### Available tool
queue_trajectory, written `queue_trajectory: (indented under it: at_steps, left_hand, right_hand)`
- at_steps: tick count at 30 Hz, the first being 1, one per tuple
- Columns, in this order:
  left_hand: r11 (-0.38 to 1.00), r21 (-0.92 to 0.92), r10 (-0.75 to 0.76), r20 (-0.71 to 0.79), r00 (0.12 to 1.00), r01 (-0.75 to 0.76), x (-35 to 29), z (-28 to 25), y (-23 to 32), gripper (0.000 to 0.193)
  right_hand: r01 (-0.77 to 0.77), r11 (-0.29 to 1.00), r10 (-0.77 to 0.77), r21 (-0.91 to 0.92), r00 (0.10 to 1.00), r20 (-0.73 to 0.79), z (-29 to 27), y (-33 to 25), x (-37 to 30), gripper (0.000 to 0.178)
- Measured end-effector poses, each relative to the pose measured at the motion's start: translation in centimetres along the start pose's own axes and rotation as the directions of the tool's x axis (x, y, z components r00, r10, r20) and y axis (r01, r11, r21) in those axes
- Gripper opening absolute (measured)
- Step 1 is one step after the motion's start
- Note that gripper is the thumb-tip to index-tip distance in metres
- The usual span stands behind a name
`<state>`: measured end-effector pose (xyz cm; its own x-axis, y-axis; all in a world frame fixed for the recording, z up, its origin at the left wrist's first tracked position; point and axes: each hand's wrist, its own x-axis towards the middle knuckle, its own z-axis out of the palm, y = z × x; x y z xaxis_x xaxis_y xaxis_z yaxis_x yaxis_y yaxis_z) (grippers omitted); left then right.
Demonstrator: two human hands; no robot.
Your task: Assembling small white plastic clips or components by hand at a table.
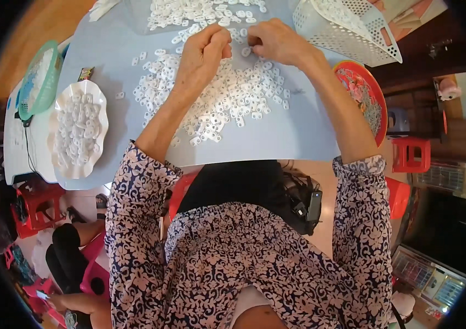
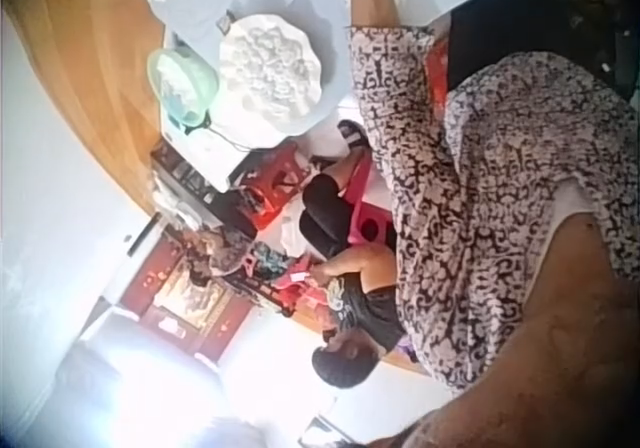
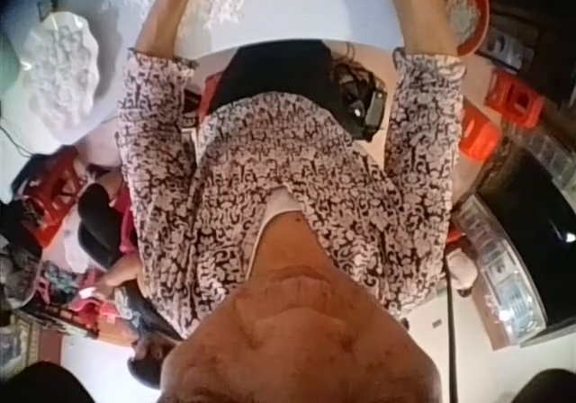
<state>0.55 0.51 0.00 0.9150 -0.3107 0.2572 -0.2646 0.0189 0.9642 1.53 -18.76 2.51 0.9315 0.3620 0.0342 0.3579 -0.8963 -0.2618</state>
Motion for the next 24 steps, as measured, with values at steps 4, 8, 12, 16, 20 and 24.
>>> queue_trajectory:
  at_steps: [4,8,12,16,20,24]
  left_hand:
    - [1.000,-0.015,0.011,0.005,1.000,-0.011,0.1,-0.1,-0.3,0.026]
    - [0.999,-0.038,0.012,-0.006,1.000,-0.012,0.1,0.0,-0.2,0.026]
    - [0.999,-0.033,0.010,0.005,1.000,-0.010,0.1,0.0,-0.3,0.025]
    - [0.999,-0.046,0.008,0.017,1.000,-0.007,0.1,0.0,-0.5,0.025]
    - [1.000,-0.010,-0.020,0.067,0.998,0.021,-0.1,0.1,-0.2,0.021]
    - [0.998,0.007,-0.062,0.150,0.987,0.061,-0.1,0.3,-0.2,0.020]
  right_hand:
    - [0.053,0.998,-0.053,-0.022,0.998,-0.015,-0.4,-0.1,0.2,0.010]
    - [0.052,0.999,-0.051,-0.012,0.996,0.075,-1.0,-0.3,0.2,0.013]
    - [-0.030,0.994,0.016,0.105,0.991,0.136,-1.5,-0.2,-0.1,0.021]
    - [-0.069,0.950,0.061,0.304,0.998,0.036,-1.0,-0.3,-1.0,0.021]
    - [-0.039,0.598,0.165,0.800,0.983,-0.075,-0.1,-0.8,-1.5,0.018]
    - [0.103,0.422,0.207,0.901,0.956,-0.207,1.2,-1.7,-2.0,0.015]
